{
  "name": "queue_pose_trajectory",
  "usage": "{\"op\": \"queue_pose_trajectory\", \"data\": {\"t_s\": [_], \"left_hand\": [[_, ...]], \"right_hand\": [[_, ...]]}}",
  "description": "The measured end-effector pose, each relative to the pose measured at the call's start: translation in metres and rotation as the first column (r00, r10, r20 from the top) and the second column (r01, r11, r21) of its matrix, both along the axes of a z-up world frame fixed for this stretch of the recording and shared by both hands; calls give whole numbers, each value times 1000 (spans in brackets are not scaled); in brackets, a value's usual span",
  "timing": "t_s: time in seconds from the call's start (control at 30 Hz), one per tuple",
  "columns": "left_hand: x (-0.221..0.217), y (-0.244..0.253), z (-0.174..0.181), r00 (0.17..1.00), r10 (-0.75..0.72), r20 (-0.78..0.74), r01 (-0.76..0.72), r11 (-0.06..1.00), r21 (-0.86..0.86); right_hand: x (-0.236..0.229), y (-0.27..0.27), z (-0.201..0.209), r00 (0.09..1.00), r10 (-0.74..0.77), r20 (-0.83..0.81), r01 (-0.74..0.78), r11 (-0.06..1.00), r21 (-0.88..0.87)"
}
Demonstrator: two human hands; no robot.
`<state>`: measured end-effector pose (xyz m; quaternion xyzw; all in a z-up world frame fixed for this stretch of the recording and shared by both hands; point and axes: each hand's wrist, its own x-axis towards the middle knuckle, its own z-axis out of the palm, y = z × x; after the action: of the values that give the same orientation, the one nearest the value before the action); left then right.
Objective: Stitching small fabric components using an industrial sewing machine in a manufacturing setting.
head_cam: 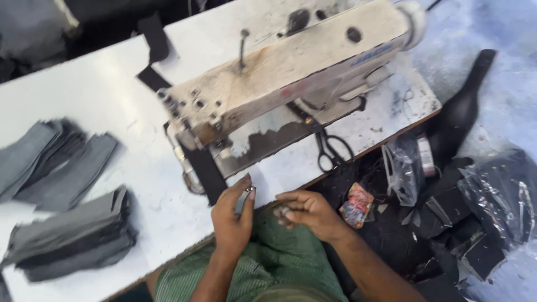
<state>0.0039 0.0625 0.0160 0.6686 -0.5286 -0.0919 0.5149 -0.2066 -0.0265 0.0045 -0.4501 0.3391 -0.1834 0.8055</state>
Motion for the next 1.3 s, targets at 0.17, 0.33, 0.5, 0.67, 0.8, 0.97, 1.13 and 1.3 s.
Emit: {"op": "queue_pose_trajectory", "data": {"t_s": [0.17, 0.33, 0.5, 0.67, 0.8, 0.97, 1.13, 1.3], "left_hand": [[5, 55, -3, 511, 226, -829, -84, 973, 214], [8, 82, -1, 81, 216, -973, -111, 972, 206], [12, 87, 10, -76, 93, -993, -52, 994, 97], [17, 89, 14, -141, 56, -988, -15, 998, 59], [16, 90, 8, -69, 168, -983, 133, 979, 157], [14, 97, -15, 108, 107, -988, 161, 979, 124], [31, 98, 9, -247, 95, -964, 116, 991, 68], [38, 100, 11, -254, 94, -963, 62, 995, 81]], "right_hand": [[37, 28, -3, 994, 54, -96, -70, 983, -171], [69, 48, 24, 980, 59, -192, -164, 789, -593], [86, 64, 35, 943, -19, -332, -233, 676, -699], [94, 69, 44, 954, -75, -289, -216, 496, -841], [103, 72, 56, 964, -76, -254, -218, 315, -923], [106, 73, 59, 953, -44, -301, -275, 298, -914], [99, 69, 56, 959, 25, -282, -268, 401, -876], [94, 59, 58, 891, -14, -454, -394, 472, -788]]}}
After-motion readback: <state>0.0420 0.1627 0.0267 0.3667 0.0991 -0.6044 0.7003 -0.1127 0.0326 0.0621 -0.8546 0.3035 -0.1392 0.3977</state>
